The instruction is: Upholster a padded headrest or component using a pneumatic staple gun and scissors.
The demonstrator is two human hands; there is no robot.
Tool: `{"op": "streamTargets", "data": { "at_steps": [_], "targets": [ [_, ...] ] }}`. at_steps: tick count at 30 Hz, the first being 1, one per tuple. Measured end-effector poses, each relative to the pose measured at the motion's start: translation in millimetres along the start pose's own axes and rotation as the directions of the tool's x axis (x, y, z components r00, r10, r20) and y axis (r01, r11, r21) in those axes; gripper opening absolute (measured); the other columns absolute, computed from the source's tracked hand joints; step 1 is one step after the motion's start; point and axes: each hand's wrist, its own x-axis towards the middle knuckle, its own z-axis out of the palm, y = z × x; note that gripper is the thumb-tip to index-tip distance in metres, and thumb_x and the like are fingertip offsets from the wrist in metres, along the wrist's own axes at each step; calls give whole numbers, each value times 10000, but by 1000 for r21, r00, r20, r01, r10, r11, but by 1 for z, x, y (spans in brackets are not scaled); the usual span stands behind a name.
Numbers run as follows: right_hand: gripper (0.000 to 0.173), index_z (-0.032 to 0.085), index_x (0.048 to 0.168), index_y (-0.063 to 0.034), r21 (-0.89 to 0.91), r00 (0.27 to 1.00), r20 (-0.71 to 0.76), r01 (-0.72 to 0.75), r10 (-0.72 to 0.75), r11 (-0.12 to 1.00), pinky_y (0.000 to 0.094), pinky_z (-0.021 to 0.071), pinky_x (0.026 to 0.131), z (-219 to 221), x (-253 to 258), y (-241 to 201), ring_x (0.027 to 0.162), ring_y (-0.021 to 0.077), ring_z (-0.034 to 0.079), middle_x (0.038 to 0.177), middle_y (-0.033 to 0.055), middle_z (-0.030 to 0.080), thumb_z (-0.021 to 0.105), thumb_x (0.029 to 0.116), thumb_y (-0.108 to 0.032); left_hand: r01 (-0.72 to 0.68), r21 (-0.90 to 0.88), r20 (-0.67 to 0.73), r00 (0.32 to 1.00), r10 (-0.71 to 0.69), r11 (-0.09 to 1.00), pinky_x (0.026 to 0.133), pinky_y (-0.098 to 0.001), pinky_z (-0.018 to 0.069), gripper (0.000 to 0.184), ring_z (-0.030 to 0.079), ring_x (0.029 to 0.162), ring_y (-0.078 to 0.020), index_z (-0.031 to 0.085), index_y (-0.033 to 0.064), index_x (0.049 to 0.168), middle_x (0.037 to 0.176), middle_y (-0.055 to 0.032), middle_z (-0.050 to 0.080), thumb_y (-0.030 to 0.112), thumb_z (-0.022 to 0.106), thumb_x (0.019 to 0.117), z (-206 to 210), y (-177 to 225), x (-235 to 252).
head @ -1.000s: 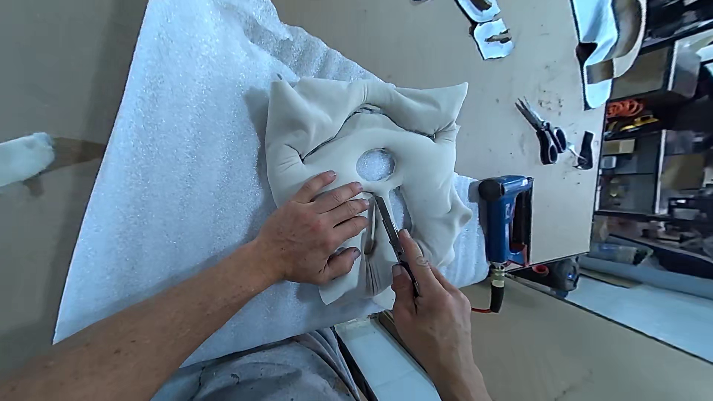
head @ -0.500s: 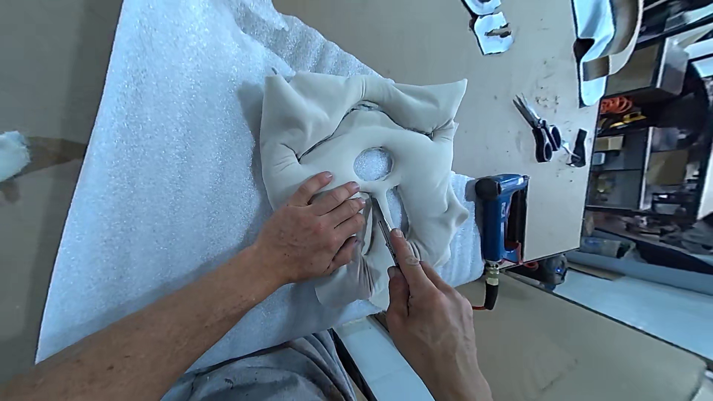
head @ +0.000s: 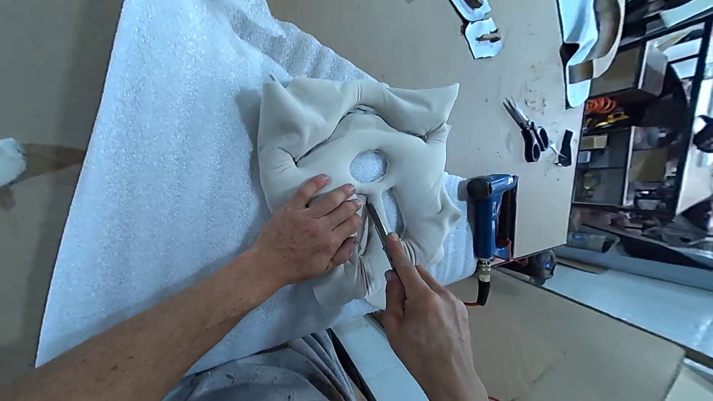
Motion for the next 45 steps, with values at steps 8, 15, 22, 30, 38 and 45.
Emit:
{"op": "streamTargets", "data": {
  "at_steps": [8, 15, 22, 30, 38, 45],
  "targets": [
    [468, 692, 1339, -79, 8, 1000, -8, -16, 16, 1000, 339, 429, 389, 3, -3, -2, 436, 170, 532, 669, 55, 621, 492, 920, -135, -9, 35, -15, 1000, 9, 999, 1239, -522, 237, 435, 493, 1427, -229, 749, 169, 1211, 1394, -18, 660, 373, 404, 1040, 3, -3, -1],
    [373, 571, 1247, 106, 700, 914, -16, -280, 406, 657, 279, 545, 451, 14, -48, 32, 529, 75, 614, 779, 37, 682, 511, 1025, -188, 142, -103, -5, 990, -143, 985, 1086, -483, 459, 325, 646, 1220, -213, 773, 130, 1092, 1231, -32, 727, 264, 493, 996, -23, -1, 30],
    [377, 559, 1259, 56, 909, 806, 184, -357, 563, 214, 266, 548, 480, 40, -68, 17, 673, 104, 682, 1074, 86, 736, 462, 1033, -231, 46, 165, 328, 939, -99, 985, 1142, -575, 387, 259, 609, 1256, -344, 719, 65, 1174, 1172, -132, 720, 125, 617, 944, -13, 6, 89],
    [322, 577, 1227, 49, 933, 739, 315, -355, 596, -54, 306, 612, 579, 47, -62, 24, 726, 150, 705, 980, 101, 688, 468, 1028, -179, 255, 326, 312, 880, -358, 910, 1192, -692, 196, 715, 326, 1512, -385, 472, 99, 1522, 1616, -156, 394, 326, 699, 883, -19, -29, 142],
    [361, 560, 1254, 57, 960, 785, 280, -237, 552, -149, 304, 630, 655, 56, -74, 27, 779, 142, 710, 995, 82, 683, 510, 999, -192, 564, 125, 644, 580, -500, 816, 1018, -673, 442, 755, 570, 1226, -457, 562, 3, 1385, 1313, -289, 597, 372, 874, 806, -59, -59, 218],
    [439, 577, 1386, 62, 772, 928, -165, -88, 333, 629, 319, 633, 571, -1, -120, 43, 703, 115, 724, 971, 82, 756, 592, 1014, -170, 43, 213, 650, 740, -174, 976, 758, -545, 522, 398, 665, 844, -242, 678, 132, 1042, 880, -64, 667, 514, 571, 1012, -158, 20, 237]
  ]
}}
